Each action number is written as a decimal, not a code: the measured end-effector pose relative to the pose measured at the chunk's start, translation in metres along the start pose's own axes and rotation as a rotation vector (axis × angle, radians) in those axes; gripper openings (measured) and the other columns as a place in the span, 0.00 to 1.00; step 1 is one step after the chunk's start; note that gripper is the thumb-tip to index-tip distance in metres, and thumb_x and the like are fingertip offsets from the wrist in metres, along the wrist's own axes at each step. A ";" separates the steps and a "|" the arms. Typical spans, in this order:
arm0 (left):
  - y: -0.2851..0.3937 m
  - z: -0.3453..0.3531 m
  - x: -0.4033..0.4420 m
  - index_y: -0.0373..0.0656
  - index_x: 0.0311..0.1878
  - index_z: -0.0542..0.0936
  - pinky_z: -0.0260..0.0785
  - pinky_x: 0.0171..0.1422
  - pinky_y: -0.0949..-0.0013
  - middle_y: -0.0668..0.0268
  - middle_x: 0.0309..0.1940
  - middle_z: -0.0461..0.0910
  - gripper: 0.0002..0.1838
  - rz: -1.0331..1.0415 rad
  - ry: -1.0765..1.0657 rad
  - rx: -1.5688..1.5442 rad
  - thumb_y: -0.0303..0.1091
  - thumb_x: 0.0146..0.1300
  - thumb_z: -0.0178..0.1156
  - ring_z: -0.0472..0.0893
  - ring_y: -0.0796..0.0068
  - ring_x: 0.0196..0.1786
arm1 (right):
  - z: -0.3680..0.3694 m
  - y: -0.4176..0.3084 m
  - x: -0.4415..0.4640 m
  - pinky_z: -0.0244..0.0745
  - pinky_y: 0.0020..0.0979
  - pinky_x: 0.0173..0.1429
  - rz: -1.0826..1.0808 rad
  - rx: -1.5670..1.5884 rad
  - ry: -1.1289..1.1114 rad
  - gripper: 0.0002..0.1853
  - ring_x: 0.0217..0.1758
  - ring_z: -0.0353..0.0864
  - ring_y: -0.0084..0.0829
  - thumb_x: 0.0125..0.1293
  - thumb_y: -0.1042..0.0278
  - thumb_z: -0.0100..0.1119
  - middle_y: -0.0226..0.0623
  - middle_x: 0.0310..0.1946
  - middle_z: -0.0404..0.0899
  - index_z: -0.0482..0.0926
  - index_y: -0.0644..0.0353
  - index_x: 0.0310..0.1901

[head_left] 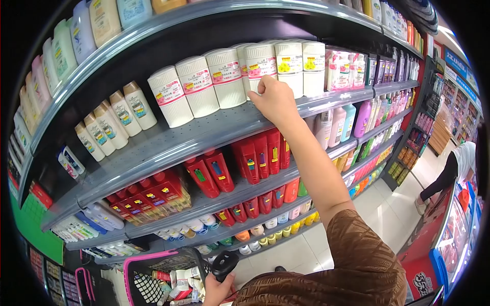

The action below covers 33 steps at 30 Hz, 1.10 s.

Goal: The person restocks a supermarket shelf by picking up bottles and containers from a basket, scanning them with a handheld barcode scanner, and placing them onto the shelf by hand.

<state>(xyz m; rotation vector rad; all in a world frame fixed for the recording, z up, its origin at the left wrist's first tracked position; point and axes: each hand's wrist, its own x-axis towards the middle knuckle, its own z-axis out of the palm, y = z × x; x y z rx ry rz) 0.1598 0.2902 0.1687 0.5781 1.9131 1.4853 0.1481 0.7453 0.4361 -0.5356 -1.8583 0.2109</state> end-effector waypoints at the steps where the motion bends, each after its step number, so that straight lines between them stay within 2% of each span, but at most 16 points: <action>1: -0.001 0.004 0.001 0.35 0.49 0.83 0.70 0.29 0.73 0.70 0.26 0.82 0.12 -0.005 -0.002 0.001 0.32 0.68 0.69 0.78 0.82 0.24 | 0.000 0.001 0.000 0.77 0.44 0.39 -0.038 -0.002 -0.007 0.16 0.32 0.83 0.50 0.56 0.61 0.76 0.46 0.23 0.81 0.77 0.62 0.29; 3: -0.006 0.011 0.007 0.35 0.49 0.84 0.69 0.29 0.74 0.71 0.25 0.82 0.11 0.046 -0.008 -0.038 0.31 0.68 0.69 0.78 0.82 0.24 | -0.001 0.001 0.001 0.77 0.44 0.39 -0.035 -0.003 -0.027 0.16 0.32 0.84 0.50 0.56 0.61 0.76 0.46 0.23 0.82 0.78 0.62 0.29; 7: -0.021 0.016 0.013 0.36 0.48 0.84 0.70 0.30 0.73 0.71 0.26 0.82 0.10 -0.008 -0.018 -0.009 0.31 0.68 0.69 0.78 0.82 0.24 | 0.001 0.004 0.003 0.79 0.44 0.39 -0.075 0.072 -0.062 0.15 0.32 0.85 0.50 0.57 0.62 0.75 0.47 0.24 0.83 0.79 0.63 0.30; 9: -0.014 0.024 0.014 0.37 0.40 0.82 0.65 0.23 0.75 0.72 0.22 0.80 0.11 -0.004 -0.014 -0.035 0.34 0.65 0.72 0.74 0.85 0.19 | -0.001 0.003 0.002 0.79 0.44 0.39 -0.078 0.072 -0.063 0.14 0.32 0.85 0.51 0.57 0.62 0.75 0.47 0.24 0.83 0.80 0.63 0.30; 10: -0.013 0.025 0.015 0.37 0.40 0.82 0.65 0.23 0.75 0.72 0.22 0.80 0.11 -0.006 -0.012 -0.035 0.34 0.65 0.72 0.74 0.85 0.19 | -0.001 0.003 0.002 0.79 0.44 0.39 -0.084 0.069 -0.063 0.14 0.32 0.85 0.51 0.57 0.62 0.75 0.47 0.24 0.83 0.80 0.63 0.30; 18: -0.010 0.031 0.013 0.36 0.45 0.82 0.72 0.30 0.73 0.70 0.25 0.82 0.12 -0.014 0.016 0.012 0.33 0.66 0.71 0.80 0.82 0.26 | 0.003 0.002 0.004 0.80 0.46 0.40 -0.095 0.026 -0.039 0.13 0.33 0.86 0.52 0.57 0.63 0.74 0.48 0.25 0.84 0.81 0.63 0.30; 28: -0.007 0.032 0.010 0.36 0.41 0.82 0.71 0.29 0.72 0.70 0.24 0.82 0.10 -0.021 0.003 -0.007 0.33 0.66 0.71 0.78 0.83 0.24 | 0.004 0.003 0.002 0.79 0.47 0.41 -0.038 0.071 -0.038 0.12 0.33 0.85 0.53 0.56 0.64 0.74 0.50 0.25 0.83 0.80 0.62 0.29; 30: -0.001 0.030 0.002 0.37 0.54 0.83 0.71 0.30 0.73 0.72 0.28 0.82 0.13 0.008 0.006 -0.047 0.30 0.69 0.68 0.78 0.83 0.25 | 0.005 0.003 0.004 0.79 0.47 0.41 -0.035 0.054 -0.037 0.13 0.33 0.85 0.53 0.57 0.62 0.74 0.50 0.25 0.83 0.80 0.62 0.30; 31: -0.001 0.028 -0.001 0.38 0.55 0.83 0.71 0.30 0.73 0.73 0.28 0.82 0.14 0.013 0.012 -0.051 0.30 0.69 0.67 0.78 0.83 0.25 | 0.005 0.003 0.002 0.79 0.47 0.41 -0.025 0.039 -0.038 0.14 0.34 0.85 0.54 0.58 0.60 0.73 0.50 0.25 0.83 0.80 0.61 0.30; 32: -0.002 0.022 -0.003 0.38 0.55 0.83 0.71 0.30 0.73 0.73 0.28 0.82 0.14 0.004 0.023 -0.060 0.30 0.69 0.67 0.78 0.83 0.25 | 0.004 0.002 0.001 0.79 0.47 0.41 -0.030 0.045 -0.052 0.14 0.34 0.85 0.54 0.58 0.60 0.73 0.50 0.25 0.83 0.80 0.61 0.30; 33: -0.002 0.016 -0.003 0.37 0.49 0.83 0.71 0.30 0.73 0.72 0.27 0.82 0.11 -0.017 0.030 -0.006 0.31 0.68 0.69 0.78 0.83 0.25 | 0.002 0.002 0.002 0.78 0.48 0.41 -0.020 -0.047 -0.009 0.15 0.34 0.85 0.54 0.59 0.58 0.73 0.49 0.26 0.83 0.80 0.61 0.30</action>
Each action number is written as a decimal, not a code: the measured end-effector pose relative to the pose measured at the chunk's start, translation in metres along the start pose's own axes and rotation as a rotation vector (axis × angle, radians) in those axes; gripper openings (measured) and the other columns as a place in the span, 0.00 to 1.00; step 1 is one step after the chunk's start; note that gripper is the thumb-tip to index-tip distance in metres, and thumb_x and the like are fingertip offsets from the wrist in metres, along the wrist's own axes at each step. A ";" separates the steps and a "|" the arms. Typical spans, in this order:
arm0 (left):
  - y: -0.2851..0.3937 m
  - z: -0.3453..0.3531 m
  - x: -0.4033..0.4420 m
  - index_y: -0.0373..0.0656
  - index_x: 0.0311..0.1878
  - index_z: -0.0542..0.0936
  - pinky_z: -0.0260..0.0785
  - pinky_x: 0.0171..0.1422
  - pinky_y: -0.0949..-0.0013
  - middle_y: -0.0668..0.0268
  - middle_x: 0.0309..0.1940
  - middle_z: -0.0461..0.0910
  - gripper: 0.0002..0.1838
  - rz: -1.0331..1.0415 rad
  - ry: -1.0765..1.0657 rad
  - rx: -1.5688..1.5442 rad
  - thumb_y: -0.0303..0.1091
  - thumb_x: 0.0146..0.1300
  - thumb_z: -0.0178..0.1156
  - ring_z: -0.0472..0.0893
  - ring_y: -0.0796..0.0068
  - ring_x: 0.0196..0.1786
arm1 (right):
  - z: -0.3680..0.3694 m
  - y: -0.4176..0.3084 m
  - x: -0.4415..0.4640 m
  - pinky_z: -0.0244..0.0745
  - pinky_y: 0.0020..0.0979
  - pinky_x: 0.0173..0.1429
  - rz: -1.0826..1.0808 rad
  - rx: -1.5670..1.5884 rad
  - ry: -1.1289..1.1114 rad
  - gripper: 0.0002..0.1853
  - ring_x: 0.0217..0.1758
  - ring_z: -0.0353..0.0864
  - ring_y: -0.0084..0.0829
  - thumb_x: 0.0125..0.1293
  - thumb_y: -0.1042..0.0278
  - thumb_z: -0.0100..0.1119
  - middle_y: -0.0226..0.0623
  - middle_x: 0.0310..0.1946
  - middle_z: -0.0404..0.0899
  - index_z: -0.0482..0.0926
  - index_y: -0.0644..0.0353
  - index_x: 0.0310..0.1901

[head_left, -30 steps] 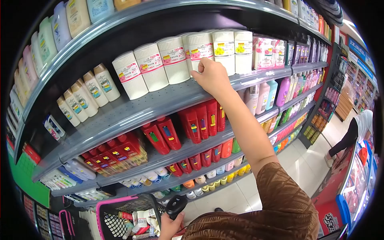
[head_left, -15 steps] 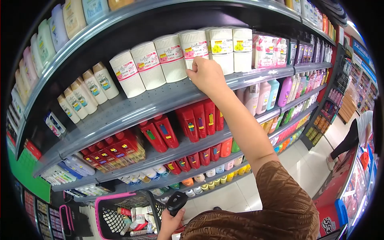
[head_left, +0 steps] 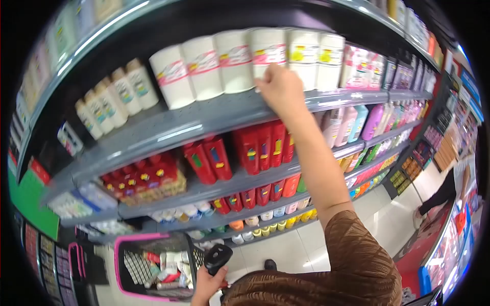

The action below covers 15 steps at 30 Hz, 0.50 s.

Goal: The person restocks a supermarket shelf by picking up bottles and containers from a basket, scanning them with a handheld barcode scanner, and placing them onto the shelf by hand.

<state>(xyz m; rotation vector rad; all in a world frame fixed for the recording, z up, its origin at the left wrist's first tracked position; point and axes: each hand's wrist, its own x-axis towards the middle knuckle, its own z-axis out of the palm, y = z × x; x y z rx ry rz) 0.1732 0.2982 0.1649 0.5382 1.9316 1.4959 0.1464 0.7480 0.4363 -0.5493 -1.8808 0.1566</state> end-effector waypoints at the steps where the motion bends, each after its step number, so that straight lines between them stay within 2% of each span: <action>1: -0.003 -0.006 -0.007 0.36 0.43 0.83 0.71 0.30 0.73 0.71 0.26 0.82 0.10 -0.040 0.024 0.043 0.33 0.66 0.71 0.78 0.83 0.26 | 0.001 -0.006 -0.005 0.78 0.48 0.41 0.003 -0.078 0.019 0.16 0.34 0.85 0.54 0.60 0.56 0.73 0.49 0.27 0.84 0.80 0.61 0.30; 2: -0.004 -0.013 -0.012 0.37 0.45 0.83 0.71 0.32 0.73 0.71 0.27 0.82 0.11 0.000 0.036 0.030 0.33 0.66 0.71 0.78 0.84 0.27 | -0.004 -0.017 -0.011 0.79 0.52 0.44 0.028 -0.125 0.024 0.15 0.38 0.86 0.55 0.61 0.55 0.69 0.49 0.30 0.86 0.80 0.59 0.31; 3: -0.007 -0.021 -0.012 0.37 0.46 0.83 0.71 0.33 0.73 0.71 0.27 0.82 0.12 0.035 0.060 0.010 0.33 0.66 0.71 0.78 0.84 0.28 | -0.003 -0.021 -0.024 0.77 0.50 0.42 -0.033 -0.090 0.089 0.17 0.37 0.85 0.53 0.63 0.51 0.69 0.47 0.29 0.85 0.80 0.58 0.31; 4: -0.020 -0.033 -0.013 0.37 0.48 0.83 0.71 0.33 0.73 0.72 0.29 0.82 0.13 0.008 0.052 0.016 0.34 0.66 0.71 0.77 0.85 0.29 | -0.004 -0.033 -0.040 0.74 0.48 0.39 -0.184 -0.050 0.163 0.16 0.32 0.83 0.49 0.64 0.53 0.70 0.43 0.25 0.83 0.80 0.56 0.29; 5: -0.026 -0.047 -0.021 0.37 0.50 0.83 0.71 0.34 0.74 0.72 0.30 0.82 0.14 -0.026 0.044 0.021 0.34 0.66 0.70 0.77 0.85 0.30 | -0.004 -0.053 -0.063 0.71 0.44 0.37 -0.357 0.099 0.274 0.13 0.27 0.78 0.43 0.63 0.63 0.73 0.38 0.22 0.79 0.79 0.56 0.27; 7: -0.028 -0.071 -0.035 0.37 0.51 0.83 0.73 0.38 0.71 0.70 0.31 0.83 0.16 -0.092 0.071 -0.045 0.36 0.66 0.70 0.77 0.83 0.32 | -0.003 -0.086 -0.108 0.70 0.40 0.39 -0.485 0.135 0.268 0.12 0.27 0.76 0.38 0.58 0.73 0.76 0.34 0.22 0.78 0.77 0.57 0.26; 9: -0.047 -0.100 -0.048 0.37 0.52 0.83 0.74 0.43 0.68 0.67 0.32 0.83 0.17 -0.038 0.103 0.073 0.37 0.66 0.70 0.79 0.78 0.35 | 0.019 -0.115 -0.160 0.69 0.38 0.41 -0.572 0.233 0.156 0.13 0.28 0.76 0.37 0.57 0.76 0.76 0.32 0.23 0.78 0.77 0.58 0.26; 11: -0.058 -0.133 -0.066 0.37 0.52 0.82 0.74 0.47 0.66 0.64 0.32 0.84 0.18 -0.075 0.131 0.027 0.39 0.65 0.71 0.79 0.75 0.37 | 0.042 -0.158 -0.225 0.68 0.38 0.41 -0.523 0.396 -0.076 0.13 0.30 0.77 0.37 0.57 0.74 0.76 0.32 0.25 0.78 0.77 0.56 0.26; 13: -0.099 -0.168 -0.083 0.37 0.54 0.82 0.74 0.45 0.67 0.65 0.35 0.85 0.20 -0.121 0.209 0.010 0.40 0.65 0.72 0.79 0.78 0.36 | 0.071 -0.190 -0.303 0.69 0.39 0.42 -0.428 0.458 -0.436 0.11 0.33 0.78 0.37 0.57 0.72 0.76 0.31 0.26 0.80 0.78 0.55 0.27; 15: -0.131 -0.206 -0.100 0.36 0.55 0.81 0.74 0.43 0.69 0.68 0.34 0.85 0.19 -0.151 0.310 -0.126 0.36 0.65 0.71 0.79 0.79 0.35 | 0.096 -0.232 -0.367 0.71 0.41 0.46 -0.452 0.539 -0.780 0.09 0.35 0.81 0.38 0.58 0.68 0.76 0.31 0.28 0.82 0.81 0.53 0.29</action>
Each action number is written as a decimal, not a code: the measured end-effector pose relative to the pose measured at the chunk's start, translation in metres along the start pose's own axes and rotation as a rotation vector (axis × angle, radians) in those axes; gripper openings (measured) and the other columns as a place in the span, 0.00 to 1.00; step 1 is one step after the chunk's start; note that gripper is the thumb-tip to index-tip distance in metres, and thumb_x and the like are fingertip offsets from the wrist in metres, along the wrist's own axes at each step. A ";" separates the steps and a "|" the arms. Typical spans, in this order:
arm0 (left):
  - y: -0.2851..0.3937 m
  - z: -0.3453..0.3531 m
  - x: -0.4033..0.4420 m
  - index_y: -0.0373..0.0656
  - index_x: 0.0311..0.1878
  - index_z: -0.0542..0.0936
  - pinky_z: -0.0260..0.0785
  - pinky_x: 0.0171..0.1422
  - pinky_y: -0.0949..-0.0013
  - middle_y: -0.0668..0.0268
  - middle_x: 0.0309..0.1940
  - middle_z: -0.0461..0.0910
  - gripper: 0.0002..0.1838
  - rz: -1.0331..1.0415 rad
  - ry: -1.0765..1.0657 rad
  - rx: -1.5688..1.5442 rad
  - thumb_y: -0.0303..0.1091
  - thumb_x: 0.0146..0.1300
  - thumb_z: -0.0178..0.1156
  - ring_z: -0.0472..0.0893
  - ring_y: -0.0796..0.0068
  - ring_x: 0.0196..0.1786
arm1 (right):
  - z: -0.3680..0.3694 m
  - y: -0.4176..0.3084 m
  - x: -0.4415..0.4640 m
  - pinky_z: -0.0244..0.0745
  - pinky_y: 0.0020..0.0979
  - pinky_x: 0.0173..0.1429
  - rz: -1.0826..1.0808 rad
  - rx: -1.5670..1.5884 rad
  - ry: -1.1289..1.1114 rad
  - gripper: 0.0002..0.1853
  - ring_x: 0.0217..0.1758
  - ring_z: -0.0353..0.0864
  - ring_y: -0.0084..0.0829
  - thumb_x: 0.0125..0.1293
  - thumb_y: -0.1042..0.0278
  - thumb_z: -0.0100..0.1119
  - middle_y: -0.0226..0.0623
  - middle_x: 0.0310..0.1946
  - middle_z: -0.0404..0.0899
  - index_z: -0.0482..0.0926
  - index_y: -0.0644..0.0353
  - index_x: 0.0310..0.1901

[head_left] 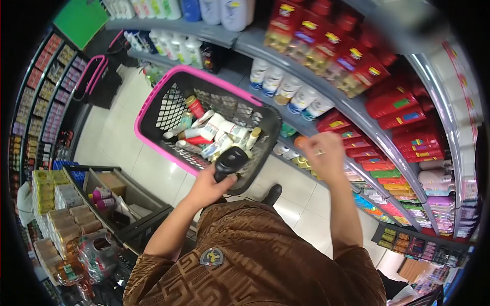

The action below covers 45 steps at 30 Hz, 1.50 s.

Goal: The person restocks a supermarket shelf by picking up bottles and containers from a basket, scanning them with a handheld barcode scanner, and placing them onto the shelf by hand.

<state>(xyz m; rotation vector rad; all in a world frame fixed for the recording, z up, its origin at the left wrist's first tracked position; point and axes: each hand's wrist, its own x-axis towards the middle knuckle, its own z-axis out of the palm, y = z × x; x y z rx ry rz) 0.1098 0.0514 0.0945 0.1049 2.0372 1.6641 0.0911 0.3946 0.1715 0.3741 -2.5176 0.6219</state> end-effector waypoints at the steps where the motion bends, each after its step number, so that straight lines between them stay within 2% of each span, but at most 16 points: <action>1: 0.002 -0.023 -0.002 0.36 0.56 0.80 0.74 0.39 0.71 0.70 0.33 0.84 0.17 -0.011 0.029 -0.087 0.33 0.67 0.69 0.79 0.80 0.32 | 0.039 -0.010 -0.005 0.71 0.41 0.47 0.036 0.114 -0.140 0.08 0.36 0.82 0.38 0.59 0.67 0.75 0.31 0.29 0.83 0.82 0.53 0.30; 4: -0.033 -0.097 -0.001 0.36 0.52 0.80 0.74 0.31 0.72 0.69 0.31 0.81 0.14 -0.147 0.109 -0.053 0.31 0.69 0.68 0.80 0.80 0.27 | 0.131 -0.036 -0.007 0.75 0.43 0.49 0.193 0.252 -0.427 0.09 0.41 0.84 0.41 0.61 0.62 0.73 0.36 0.32 0.86 0.84 0.55 0.35; 6: -0.038 -0.128 -0.008 0.35 0.50 0.79 0.74 0.31 0.73 0.70 0.28 0.79 0.13 -0.175 0.176 -0.141 0.31 0.69 0.68 0.80 0.80 0.27 | 0.189 -0.044 -0.007 0.78 0.46 0.51 0.453 0.330 -0.829 0.17 0.47 0.86 0.45 0.61 0.54 0.72 0.43 0.38 0.87 0.85 0.57 0.43; 12: -0.069 -0.191 -0.028 0.36 0.49 0.79 0.75 0.30 0.72 0.69 0.26 0.77 0.11 -0.235 0.255 -0.331 0.31 0.69 0.68 0.79 0.80 0.25 | 0.351 -0.063 -0.028 0.81 0.43 0.55 0.387 0.185 -1.185 0.29 0.50 0.87 0.47 0.58 0.46 0.72 0.51 0.44 0.87 0.84 0.59 0.54; 17: -0.094 -0.211 -0.054 0.34 0.51 0.80 0.75 0.30 0.73 0.69 0.25 0.78 0.12 -0.351 0.342 -0.361 0.30 0.69 0.66 0.79 0.80 0.24 | 0.443 -0.123 -0.007 0.79 0.48 0.62 0.401 0.204 -1.267 0.32 0.59 0.84 0.52 0.59 0.51 0.69 0.55 0.54 0.84 0.78 0.59 0.62; 20: -0.099 -0.215 -0.076 0.33 0.51 0.79 0.74 0.30 0.73 0.68 0.24 0.78 0.11 -0.423 0.403 -0.470 0.28 0.70 0.65 0.79 0.80 0.24 | 0.491 -0.152 0.017 0.77 0.50 0.65 0.320 0.137 -1.154 0.29 0.64 0.80 0.50 0.63 0.62 0.64 0.54 0.59 0.80 0.73 0.60 0.66; 22: -0.106 -0.215 -0.092 0.34 0.51 0.79 0.74 0.30 0.73 0.68 0.26 0.78 0.11 -0.439 0.445 -0.487 0.28 0.70 0.65 0.79 0.78 0.24 | 0.529 -0.155 0.017 0.78 0.50 0.63 0.235 0.119 -1.000 0.26 0.62 0.81 0.50 0.63 0.65 0.63 0.51 0.56 0.81 0.75 0.55 0.65; 25: -0.114 -0.219 -0.110 0.35 0.49 0.79 0.74 0.30 0.72 0.67 0.27 0.78 0.10 -0.459 0.495 -0.491 0.28 0.70 0.64 0.78 0.77 0.24 | 0.576 -0.145 0.011 0.78 0.49 0.61 0.123 0.173 -1.064 0.24 0.59 0.83 0.50 0.64 0.67 0.63 0.50 0.54 0.83 0.77 0.50 0.63; 29: -0.110 -0.223 -0.112 0.35 0.49 0.78 0.75 0.31 0.71 0.67 0.27 0.78 0.09 -0.433 0.521 -0.492 0.27 0.69 0.64 0.78 0.77 0.24 | 0.571 -0.139 0.025 0.79 0.47 0.59 0.081 0.094 -1.175 0.24 0.55 0.85 0.50 0.64 0.66 0.63 0.49 0.51 0.85 0.78 0.47 0.63; 34: -0.095 -0.238 -0.088 0.34 0.50 0.80 0.75 0.32 0.72 0.67 0.32 0.80 0.10 -0.327 0.434 -0.495 0.26 0.69 0.66 0.79 0.79 0.25 | 0.493 -0.091 0.021 0.78 0.43 0.59 0.355 0.364 -0.782 0.29 0.55 0.86 0.47 0.68 0.66 0.66 0.52 0.52 0.86 0.73 0.62 0.69; 35: -0.088 -0.239 -0.077 0.35 0.49 0.79 0.76 0.32 0.71 0.67 0.32 0.80 0.10 -0.290 0.444 -0.467 0.27 0.68 0.66 0.79 0.78 0.25 | 0.476 -0.076 0.018 0.81 0.37 0.51 0.381 0.521 -0.672 0.30 0.51 0.87 0.35 0.70 0.65 0.67 0.47 0.50 0.87 0.72 0.63 0.71; 36: -0.082 -0.238 -0.064 0.35 0.49 0.78 0.76 0.33 0.71 0.67 0.32 0.80 0.10 -0.251 0.452 -0.441 0.27 0.68 0.66 0.80 0.77 0.25 | 0.418 -0.091 0.045 0.82 0.29 0.41 0.724 0.808 -0.731 0.29 0.48 0.84 0.26 0.72 0.65 0.66 0.42 0.51 0.85 0.71 0.63 0.71; 38: -0.068 -0.232 -0.038 0.36 0.59 0.76 0.78 0.37 0.70 0.65 0.43 0.81 0.19 -0.111 0.429 -0.379 0.27 0.67 0.66 0.82 0.76 0.30 | 0.319 -0.111 0.079 0.83 0.26 0.39 0.862 0.935 -0.711 0.28 0.51 0.84 0.26 0.75 0.65 0.62 0.43 0.58 0.84 0.69 0.66 0.72; 40: -0.070 -0.223 -0.015 0.36 0.64 0.73 0.79 0.39 0.70 0.64 0.47 0.80 0.25 -0.011 0.348 -0.357 0.28 0.65 0.68 0.82 0.76 0.33 | 0.251 -0.118 0.087 0.84 0.28 0.41 0.857 0.983 -0.619 0.29 0.53 0.84 0.27 0.76 0.65 0.61 0.41 0.59 0.83 0.67 0.67 0.74; 41: -0.056 -0.214 -0.004 0.37 0.63 0.75 0.73 0.37 0.73 0.65 0.40 0.82 0.27 0.050 0.334 -0.455 0.27 0.62 0.73 0.79 0.80 0.31 | 0.217 -0.129 0.092 0.85 0.29 0.43 0.842 1.051 -0.573 0.30 0.54 0.84 0.27 0.77 0.64 0.60 0.41 0.60 0.82 0.66 0.67 0.74; 45: -0.023 -0.177 0.025 0.38 0.61 0.75 0.72 0.37 0.72 0.69 0.39 0.79 0.26 0.231 0.123 -0.540 0.24 0.59 0.73 0.78 0.81 0.37 | 0.124 -0.165 0.077 0.85 0.34 0.51 0.841 1.197 -0.319 0.29 0.59 0.82 0.31 0.79 0.63 0.57 0.41 0.64 0.78 0.64 0.66 0.76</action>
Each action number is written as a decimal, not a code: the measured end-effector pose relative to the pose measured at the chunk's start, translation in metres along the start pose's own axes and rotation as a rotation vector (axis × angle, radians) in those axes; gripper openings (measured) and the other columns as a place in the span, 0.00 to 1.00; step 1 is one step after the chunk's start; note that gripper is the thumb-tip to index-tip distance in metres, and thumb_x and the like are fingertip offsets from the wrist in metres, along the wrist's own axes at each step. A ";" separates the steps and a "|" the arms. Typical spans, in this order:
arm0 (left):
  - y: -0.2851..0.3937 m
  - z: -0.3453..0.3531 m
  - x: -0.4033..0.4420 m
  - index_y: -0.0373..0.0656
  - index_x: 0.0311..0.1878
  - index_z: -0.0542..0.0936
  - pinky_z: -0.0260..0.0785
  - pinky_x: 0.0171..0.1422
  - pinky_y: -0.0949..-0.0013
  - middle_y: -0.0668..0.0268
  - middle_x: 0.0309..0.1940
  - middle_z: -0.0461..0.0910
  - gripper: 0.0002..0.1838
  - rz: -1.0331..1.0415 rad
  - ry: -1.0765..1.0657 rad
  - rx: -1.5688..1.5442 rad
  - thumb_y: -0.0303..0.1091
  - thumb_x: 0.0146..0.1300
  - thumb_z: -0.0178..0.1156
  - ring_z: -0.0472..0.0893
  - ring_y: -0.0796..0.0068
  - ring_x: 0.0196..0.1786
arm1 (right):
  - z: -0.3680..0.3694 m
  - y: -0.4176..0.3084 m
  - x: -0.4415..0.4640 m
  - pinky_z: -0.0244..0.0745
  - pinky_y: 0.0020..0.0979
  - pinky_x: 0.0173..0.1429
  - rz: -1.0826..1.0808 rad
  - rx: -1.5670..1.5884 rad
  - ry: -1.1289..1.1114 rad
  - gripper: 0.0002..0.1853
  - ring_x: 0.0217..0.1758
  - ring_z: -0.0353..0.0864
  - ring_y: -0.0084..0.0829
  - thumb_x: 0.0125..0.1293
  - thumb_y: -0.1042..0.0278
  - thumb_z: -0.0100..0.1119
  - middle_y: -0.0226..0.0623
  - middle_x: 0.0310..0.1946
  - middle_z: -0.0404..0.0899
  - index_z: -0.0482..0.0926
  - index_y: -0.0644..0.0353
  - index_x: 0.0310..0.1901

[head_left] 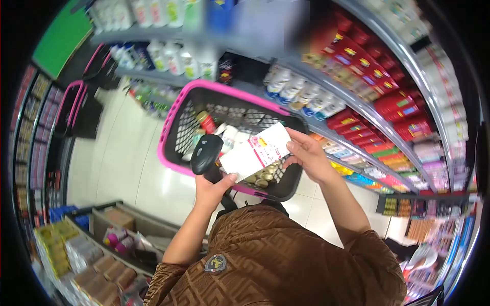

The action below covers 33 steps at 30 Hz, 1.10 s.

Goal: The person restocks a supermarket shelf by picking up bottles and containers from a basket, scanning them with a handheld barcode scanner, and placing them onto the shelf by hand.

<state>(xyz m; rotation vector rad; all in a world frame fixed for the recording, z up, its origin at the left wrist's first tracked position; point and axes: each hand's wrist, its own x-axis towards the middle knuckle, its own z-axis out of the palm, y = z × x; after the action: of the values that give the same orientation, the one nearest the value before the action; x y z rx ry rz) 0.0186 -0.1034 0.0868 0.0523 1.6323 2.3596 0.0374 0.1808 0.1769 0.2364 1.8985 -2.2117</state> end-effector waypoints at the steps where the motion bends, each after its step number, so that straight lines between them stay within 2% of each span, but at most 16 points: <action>1: 0.006 0.014 0.001 0.38 0.60 0.75 0.72 0.38 0.72 0.69 0.40 0.78 0.27 -0.004 -0.042 0.038 0.24 0.58 0.74 0.78 0.81 0.37 | 0.001 0.000 -0.015 0.85 0.34 0.51 -0.030 -0.001 0.042 0.29 0.59 0.82 0.31 0.79 0.63 0.57 0.41 0.64 0.78 0.64 0.66 0.76; 3: 0.014 0.047 0.000 0.36 0.59 0.76 0.71 0.38 0.71 0.70 0.38 0.77 0.26 0.155 -0.124 0.138 0.25 0.58 0.75 0.78 0.79 0.36 | 0.007 0.004 -0.039 0.83 0.39 0.58 -0.132 0.321 0.304 0.29 0.63 0.80 0.35 0.80 0.61 0.55 0.40 0.64 0.76 0.63 0.63 0.76; 5: 0.013 0.072 -0.005 0.34 0.61 0.75 0.73 0.41 0.71 0.67 0.40 0.80 0.29 0.274 -0.312 0.265 0.26 0.58 0.76 0.80 0.76 0.37 | 0.016 0.018 -0.048 0.71 0.51 0.73 -0.287 0.529 0.385 0.31 0.69 0.74 0.41 0.80 0.56 0.54 0.41 0.69 0.70 0.58 0.56 0.77; 6: 0.006 0.082 -0.002 0.34 0.60 0.75 0.77 0.45 0.68 0.62 0.44 0.82 0.28 0.668 -0.387 0.479 0.28 0.58 0.76 0.84 0.72 0.41 | 0.016 0.022 -0.055 0.69 0.53 0.74 -0.309 0.683 0.408 0.31 0.70 0.73 0.44 0.80 0.54 0.55 0.41 0.70 0.69 0.58 0.55 0.77; 7: -0.002 0.091 -0.007 0.36 0.55 0.78 0.80 0.49 0.64 0.57 0.49 0.83 0.25 0.698 -0.428 0.472 0.29 0.55 0.76 0.87 0.65 0.45 | 0.014 0.026 -0.063 0.67 0.54 0.75 -0.327 0.838 0.427 0.31 0.70 0.73 0.46 0.80 0.51 0.55 0.42 0.70 0.68 0.59 0.53 0.76; 8: -0.001 0.102 -0.012 0.37 0.56 0.79 0.79 0.52 0.65 0.58 0.49 0.83 0.25 0.629 -0.551 0.484 0.30 0.55 0.77 0.87 0.64 0.46 | 0.013 0.029 -0.068 0.71 0.57 0.72 -0.228 0.924 0.522 0.31 0.70 0.72 0.50 0.78 0.46 0.56 0.43 0.70 0.69 0.61 0.51 0.74; 9: 0.002 0.113 -0.014 0.38 0.56 0.79 0.77 0.55 0.66 0.59 0.49 0.83 0.25 0.565 -0.673 0.497 0.31 0.56 0.77 0.86 0.63 0.48 | 0.006 0.027 -0.080 0.77 0.54 0.67 -0.053 0.982 0.397 0.33 0.69 0.75 0.49 0.76 0.43 0.57 0.43 0.68 0.71 0.60 0.51 0.74; 10: 0.008 0.124 -0.015 0.39 0.56 0.79 0.77 0.56 0.64 0.57 0.53 0.82 0.27 0.715 -0.817 0.589 0.35 0.54 0.77 0.86 0.60 0.49 | 0.002 0.029 -0.089 0.79 0.53 0.65 -0.049 0.935 0.392 0.34 0.67 0.76 0.49 0.76 0.42 0.56 0.44 0.68 0.72 0.61 0.52 0.74; 13: 0.014 0.153 -0.027 0.38 0.50 0.82 0.81 0.48 0.62 0.57 0.56 0.81 0.24 0.613 -0.940 0.472 0.32 0.49 0.76 0.87 0.58 0.49 | -0.010 0.029 -0.109 0.81 0.49 0.65 -0.056 0.818 0.474 0.35 0.65 0.79 0.50 0.77 0.40 0.53 0.49 0.69 0.72 0.63 0.55 0.75; 17: 0.026 0.166 -0.031 0.39 0.54 0.82 0.80 0.47 0.60 0.58 0.41 0.86 0.27 0.309 -1.026 0.508 0.36 0.50 0.78 0.88 0.55 0.43 | -0.045 0.029 -0.147 0.82 0.52 0.64 -0.115 0.879 0.181 0.40 0.66 0.78 0.52 0.78 0.32 0.42 0.51 0.72 0.69 0.60 0.56 0.77; 18: 0.033 0.172 -0.033 0.39 0.54 0.83 0.79 0.45 0.60 0.58 0.34 0.86 0.27 0.247 -1.011 0.509 0.36 0.51 0.78 0.87 0.53 0.39 | -0.053 0.028 -0.153 0.83 0.54 0.61 -0.161 0.901 0.148 0.43 0.64 0.79 0.56 0.77 0.29 0.40 0.55 0.72 0.68 0.58 0.57 0.78; 20: 0.042 0.180 -0.033 0.38 0.53 0.83 0.78 0.44 0.59 0.57 0.34 0.85 0.26 0.269 -1.022 0.612 0.36 0.50 0.78 0.87 0.52 0.38 | -0.068 0.020 -0.161 0.85 0.53 0.58 -0.203 0.930 0.065 0.47 0.62 0.81 0.60 0.75 0.25 0.37 0.60 0.73 0.65 0.55 0.58 0.80; 25: 0.037 0.216 -0.045 0.37 0.50 0.83 0.78 0.41 0.58 0.55 0.34 0.84 0.25 0.306 -0.924 0.748 0.35 0.49 0.78 0.87 0.52 0.36 | -0.117 0.016 -0.183 0.82 0.52 0.62 -0.139 0.874 -0.032 0.47 0.64 0.81 0.53 0.74 0.25 0.40 0.60 0.72 0.67 0.57 0.58 0.80; 27: 0.041 0.241 -0.049 0.37 0.47 0.83 0.78 0.38 0.59 0.55 0.33 0.84 0.23 0.343 -0.854 0.785 0.35 0.48 0.79 0.87 0.53 0.34 | -0.137 0.014 -0.193 0.80 0.51 0.62 -0.102 0.721 -0.070 0.45 0.66 0.80 0.50 0.75 0.28 0.42 0.58 0.71 0.69 0.58 0.59 0.79; 30: 0.031 0.275 -0.056 0.38 0.45 0.83 0.78 0.35 0.59 0.57 0.31 0.84 0.21 0.374 -0.772 0.827 0.35 0.48 0.79 0.87 0.54 0.32 | -0.172 0.012 -0.210 0.82 0.41 0.56 -0.078 0.825 -0.207 0.41 0.63 0.81 0.42 0.78 0.35 0.46 0.47 0.72 0.70 0.57 0.56 0.80; 33: 0.021 0.310 -0.063 0.39 0.45 0.84 0.78 0.34 0.59 0.57 0.31 0.85 0.21 0.407 -0.762 0.866 0.35 0.49 0.78 0.87 0.54 0.31 | -0.205 0.017 -0.223 0.83 0.40 0.54 -0.045 0.829 -0.257 0.41 0.60 0.82 0.39 0.77 0.36 0.47 0.46 0.72 0.70 0.57 0.57 0.80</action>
<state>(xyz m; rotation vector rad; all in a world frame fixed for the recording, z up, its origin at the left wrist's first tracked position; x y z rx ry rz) 0.1312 0.1572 0.2270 1.3480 2.1287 1.3139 0.2531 0.3944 0.1868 0.0258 0.7900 -2.7705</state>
